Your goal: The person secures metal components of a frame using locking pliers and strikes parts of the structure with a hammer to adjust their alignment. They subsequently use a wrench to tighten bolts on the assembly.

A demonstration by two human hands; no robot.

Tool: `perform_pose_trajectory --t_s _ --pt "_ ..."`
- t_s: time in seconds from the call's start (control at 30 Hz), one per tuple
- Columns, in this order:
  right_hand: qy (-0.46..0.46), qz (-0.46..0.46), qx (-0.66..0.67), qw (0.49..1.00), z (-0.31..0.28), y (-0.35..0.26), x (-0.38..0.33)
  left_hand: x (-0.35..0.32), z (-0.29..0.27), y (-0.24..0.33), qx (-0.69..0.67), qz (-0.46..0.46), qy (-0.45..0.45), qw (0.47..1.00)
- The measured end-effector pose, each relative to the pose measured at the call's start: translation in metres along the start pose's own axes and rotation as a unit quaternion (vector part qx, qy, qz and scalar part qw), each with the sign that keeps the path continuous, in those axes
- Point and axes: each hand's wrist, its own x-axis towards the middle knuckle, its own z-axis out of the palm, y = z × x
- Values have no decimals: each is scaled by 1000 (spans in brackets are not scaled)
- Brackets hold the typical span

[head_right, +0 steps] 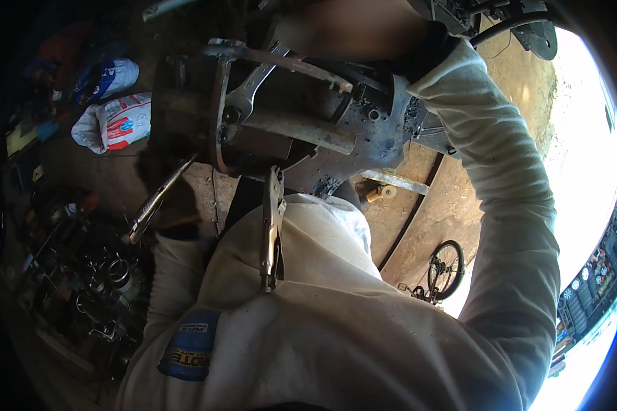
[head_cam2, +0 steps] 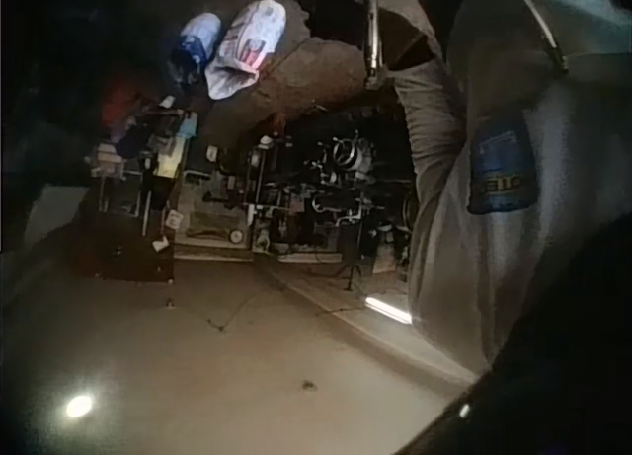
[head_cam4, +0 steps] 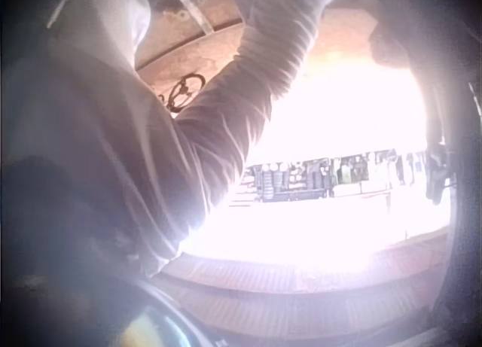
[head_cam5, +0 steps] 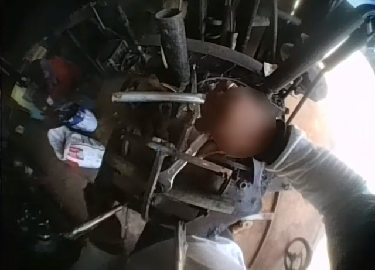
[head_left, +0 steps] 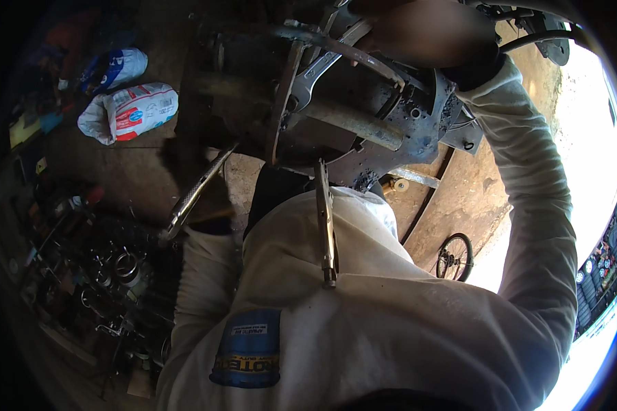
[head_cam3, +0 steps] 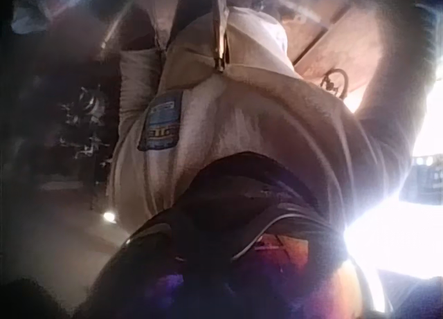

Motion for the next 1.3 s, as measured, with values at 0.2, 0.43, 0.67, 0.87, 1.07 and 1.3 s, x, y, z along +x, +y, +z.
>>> perform_pose_trajectory --t_s 0.2,0.43,0.67,0.87,1.07,1.3 --pt "50 164 -33 985 17 -9 -15 -34 -105 94 -253 157 -245 923" --pt "10 183 457 870 11 8 -7 -62 -56 79 -365 134 -283 877" --pt "198 355 630 661 16 11 -18 -20 -190 89 -288 332 -244 864" --pt "325 340 666 579 51 -1 -22 31 -227 146 -283 270 -50 919" --pt "417 345 830 138 52 -18 6 50 -152 162 -300 208 43 930" --pt "310 404 783 357 35 5 70 46 -140 156 -150 382 146 900"
